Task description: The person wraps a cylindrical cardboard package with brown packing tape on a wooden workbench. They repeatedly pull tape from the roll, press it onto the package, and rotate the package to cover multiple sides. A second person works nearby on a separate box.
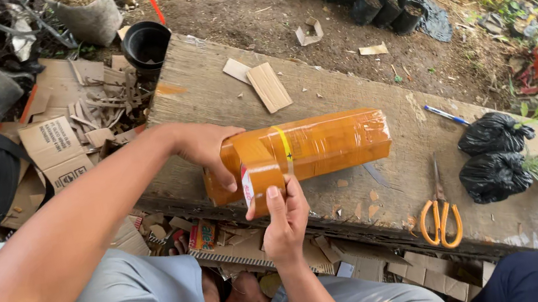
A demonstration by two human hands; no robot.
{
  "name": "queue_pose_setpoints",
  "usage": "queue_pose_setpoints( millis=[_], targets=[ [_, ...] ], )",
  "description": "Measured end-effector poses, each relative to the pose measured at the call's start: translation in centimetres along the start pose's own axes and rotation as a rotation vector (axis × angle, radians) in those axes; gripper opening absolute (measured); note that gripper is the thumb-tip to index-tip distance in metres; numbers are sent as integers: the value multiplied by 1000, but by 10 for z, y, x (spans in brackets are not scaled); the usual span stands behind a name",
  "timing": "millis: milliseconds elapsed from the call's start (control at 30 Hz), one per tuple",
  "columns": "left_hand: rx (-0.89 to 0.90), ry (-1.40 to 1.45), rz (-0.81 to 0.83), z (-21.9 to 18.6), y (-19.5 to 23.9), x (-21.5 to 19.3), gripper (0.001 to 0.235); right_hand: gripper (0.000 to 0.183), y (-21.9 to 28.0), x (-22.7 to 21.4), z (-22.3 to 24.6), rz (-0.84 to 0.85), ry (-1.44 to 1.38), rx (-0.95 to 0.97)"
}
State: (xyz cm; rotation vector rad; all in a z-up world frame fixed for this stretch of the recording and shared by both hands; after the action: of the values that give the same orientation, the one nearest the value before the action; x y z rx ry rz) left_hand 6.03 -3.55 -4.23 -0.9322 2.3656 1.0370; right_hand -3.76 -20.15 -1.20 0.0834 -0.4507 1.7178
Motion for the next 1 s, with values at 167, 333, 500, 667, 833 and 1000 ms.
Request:
queue_pose_setpoints(
  millis=[167,333,500,667,833,1000],
  targets=[
    [47,-172,-363,3,27,-14,141,26,-15,10,-17,7,-74,-105],
    [-156,-732,-531,-21,55,19,156,29,-12,11,-30,-21,-98,-139],
    [1,-633,-663,-43,68,2,125,29,-12,13,-24,-87,-21,-143],
    [-51,-612,-552,-36,57,0,123,32,-4,6,-18,-178,36,-64],
    [-71,-602,-481,-30,48,-2,125,34,10,2,-15,-221,107,10],
    [-49,-556,-388,-27,46,0,109,35,22,-3,-14,-234,171,83]
  ],
)
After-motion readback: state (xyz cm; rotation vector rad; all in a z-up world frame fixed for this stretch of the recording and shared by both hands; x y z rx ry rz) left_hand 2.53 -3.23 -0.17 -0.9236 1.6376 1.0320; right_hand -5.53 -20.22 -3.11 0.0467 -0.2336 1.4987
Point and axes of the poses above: each hand's wrist, its own y-axis away from the middle knuckle, its own x-axis out of the palm, z = x × y, the point moved 8 cm from there along -y, towards the middle knuckle
